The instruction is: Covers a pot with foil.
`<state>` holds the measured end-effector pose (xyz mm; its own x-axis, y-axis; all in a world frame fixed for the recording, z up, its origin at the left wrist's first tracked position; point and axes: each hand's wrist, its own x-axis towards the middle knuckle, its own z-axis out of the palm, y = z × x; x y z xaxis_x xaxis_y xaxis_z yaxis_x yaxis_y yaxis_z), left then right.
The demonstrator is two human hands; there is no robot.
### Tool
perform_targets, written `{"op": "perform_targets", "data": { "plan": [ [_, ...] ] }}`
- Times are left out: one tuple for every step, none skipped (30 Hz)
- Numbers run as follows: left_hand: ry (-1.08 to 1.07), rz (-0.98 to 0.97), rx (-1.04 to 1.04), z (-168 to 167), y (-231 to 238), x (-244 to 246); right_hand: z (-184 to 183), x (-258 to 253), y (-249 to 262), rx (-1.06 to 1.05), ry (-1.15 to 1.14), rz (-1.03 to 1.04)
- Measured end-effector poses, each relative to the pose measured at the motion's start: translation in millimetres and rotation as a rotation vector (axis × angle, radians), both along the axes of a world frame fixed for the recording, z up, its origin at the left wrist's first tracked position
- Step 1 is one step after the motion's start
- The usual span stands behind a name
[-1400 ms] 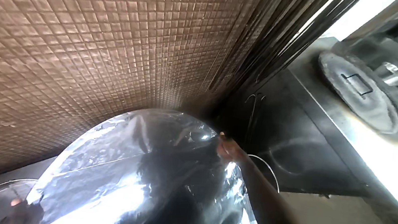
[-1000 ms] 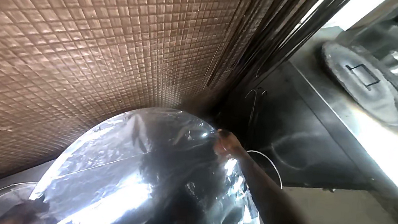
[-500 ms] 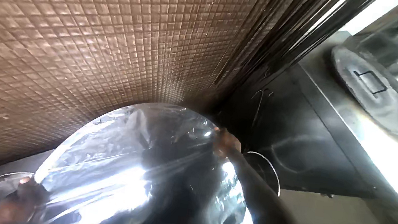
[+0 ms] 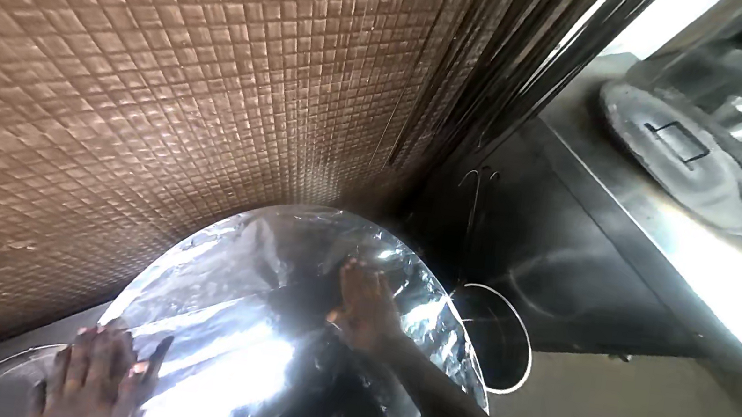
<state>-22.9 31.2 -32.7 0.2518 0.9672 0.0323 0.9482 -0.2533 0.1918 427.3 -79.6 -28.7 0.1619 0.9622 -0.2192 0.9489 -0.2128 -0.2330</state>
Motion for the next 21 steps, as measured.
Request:
{"op": "perform_targets", "data": {
  "plan": [
    [0.021,-0.036,0.011,-3,-3,3,-2,1,0,-0.018,-0.016,-0.005],
    [0.042,-0.047,0.01,-4,-6,6,-3,4,-1,-0.032,-0.035,-0.012],
    [0.057,-0.042,-0.007,-4,-8,7,-4,9,-1,-0.041,-0.05,-0.019],
    [0.065,-0.03,-0.019,-4,-9,8,-6,14,-2,-0.044,-0.062,-0.027],
    [0.067,-0.017,-0.029,-4,-10,8,-6,19,-4,-0.047,-0.069,-0.03],
    [0.067,0.0,-0.033,-4,-11,8,-5,23,-5,-0.054,-0.076,-0.03],
    [0.067,0.015,-0.032,-5,-11,8,-3,28,-6,-0.059,-0.081,-0.031],
    [0.07,0.025,-0.031,-7,-11,7,-2,32,-7,-0.06,-0.087,-0.036],
    [0.078,0.034,-0.025,-8,-10,6,-1,35,-9,-0.06,-0.091,-0.043],
    [0.082,0.044,-0.019,-8,-10,5,0,39,-9,-0.067,-0.099,-0.046],
    [0.081,0.055,-0.018,-8,-10,5,2,42,-9,-0.087,-0.105,-0.05],
    [0.079,0.068,-0.017,-8,-9,4,4,45,-9,-0.108,-0.112,-0.055],
    [0.082,0.08,-0.018,-8,-9,3,4,49,-9,-0.116,-0.12,-0.064],
    [0.085,0.091,-0.019,-10,-8,1,4,53,-10,-0.113,-0.127,-0.076],
    [0.085,0.102,-0.01,-12,-7,-1,5,57,-12,-0.105,-0.14,-0.09],
    [0.086,0.107,0.009,-14,-6,-4,6,62,-13,-0.108,-0.152,-0.103],
    [0.082,0.114,0.023,-17,-5,-7,6,66,-15,-0.104,-0.168,-0.115],
    [0.078,0.123,0.028,-18,-4,-9,6,71,-17,-0.101,-0.187,-0.126],
    [0.075,0.137,0.03,-20,-3,-12,5,76,-20,-0.087,-0.213,-0.135],
    [0.068,0.151,0.032,-22,-2,-15,4,81,-23,-0.061,-0.232,-0.145],
    [0.059,0.171,0.023,-23,-1,-17,3,87,-25,-0.043,-0.245,-0.161]
  ]
}}
